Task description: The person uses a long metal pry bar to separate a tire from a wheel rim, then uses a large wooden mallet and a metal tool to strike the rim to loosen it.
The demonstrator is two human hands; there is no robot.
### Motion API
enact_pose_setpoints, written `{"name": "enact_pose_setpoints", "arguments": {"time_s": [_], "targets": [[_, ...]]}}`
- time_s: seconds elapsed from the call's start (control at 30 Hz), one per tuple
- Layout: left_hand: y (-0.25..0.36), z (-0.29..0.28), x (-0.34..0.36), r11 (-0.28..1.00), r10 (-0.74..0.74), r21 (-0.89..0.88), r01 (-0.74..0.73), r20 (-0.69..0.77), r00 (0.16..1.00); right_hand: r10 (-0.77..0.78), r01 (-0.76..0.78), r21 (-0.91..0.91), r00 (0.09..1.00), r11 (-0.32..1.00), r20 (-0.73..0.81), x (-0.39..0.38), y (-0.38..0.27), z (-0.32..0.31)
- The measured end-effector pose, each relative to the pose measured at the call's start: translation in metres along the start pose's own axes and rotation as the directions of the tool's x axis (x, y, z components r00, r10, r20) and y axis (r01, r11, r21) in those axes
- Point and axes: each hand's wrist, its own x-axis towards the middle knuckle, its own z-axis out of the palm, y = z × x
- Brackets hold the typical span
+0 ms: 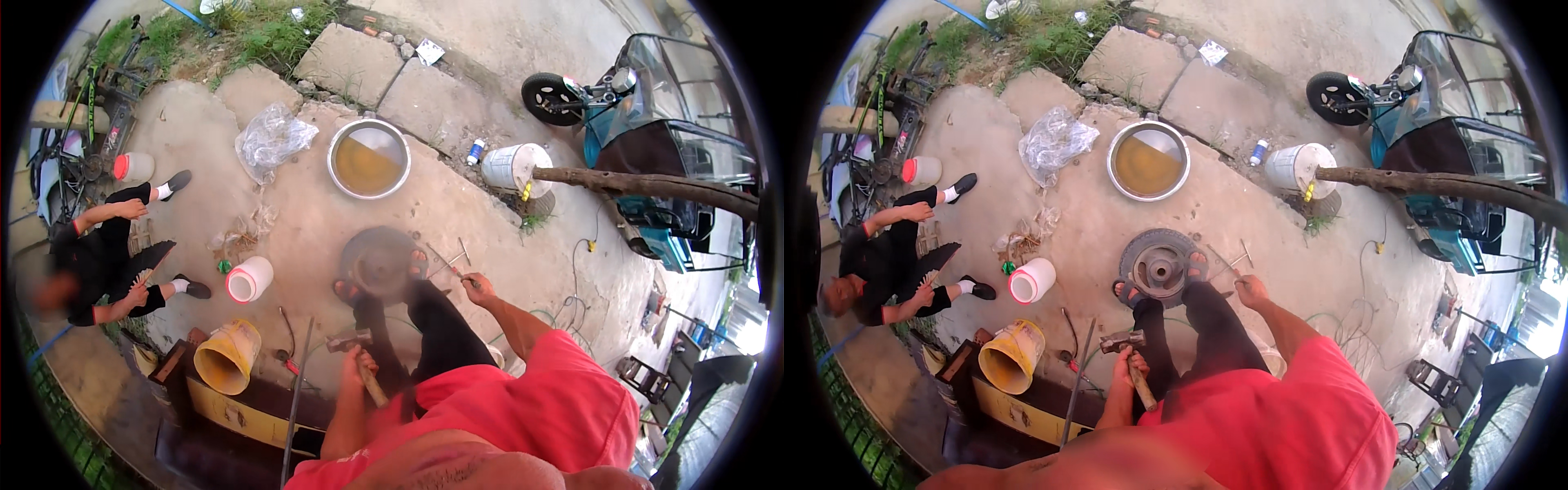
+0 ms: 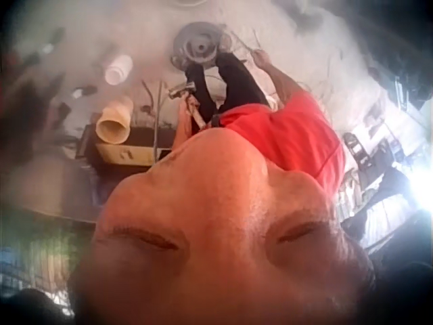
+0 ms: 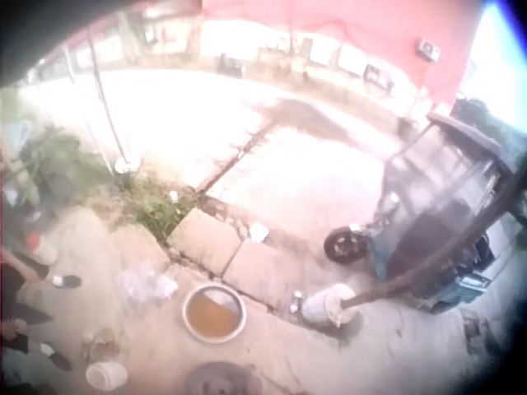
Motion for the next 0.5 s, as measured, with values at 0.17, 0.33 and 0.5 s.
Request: {"name": "enact_pose_setpoints", "arguments": {"time_s": [0.17,0.33,0.5], "targets": [[-0.02,0.008,-0.007,0.996,0.066,0.055,-0.065,-0.028,0.997,0.152,-0.13,-0.155,0.979,0.979,0.138,-0.039,0.037,-0.018],[-0.024,0.018,-0.007,0.997,0.056,0.06,-0.052,-0.053,0.997,-0.081,0.089,-0.038,0.981,0.995,0.178,-0.057,0.056,-0.023],[-0.032,0.012,-0.007,0.998,0.048,-0.031,-0.051,-0.073,0.996,-0.265,0.248,0.123,0.953,0.961,0.148,-0.054,0.029,-0.026]]}}
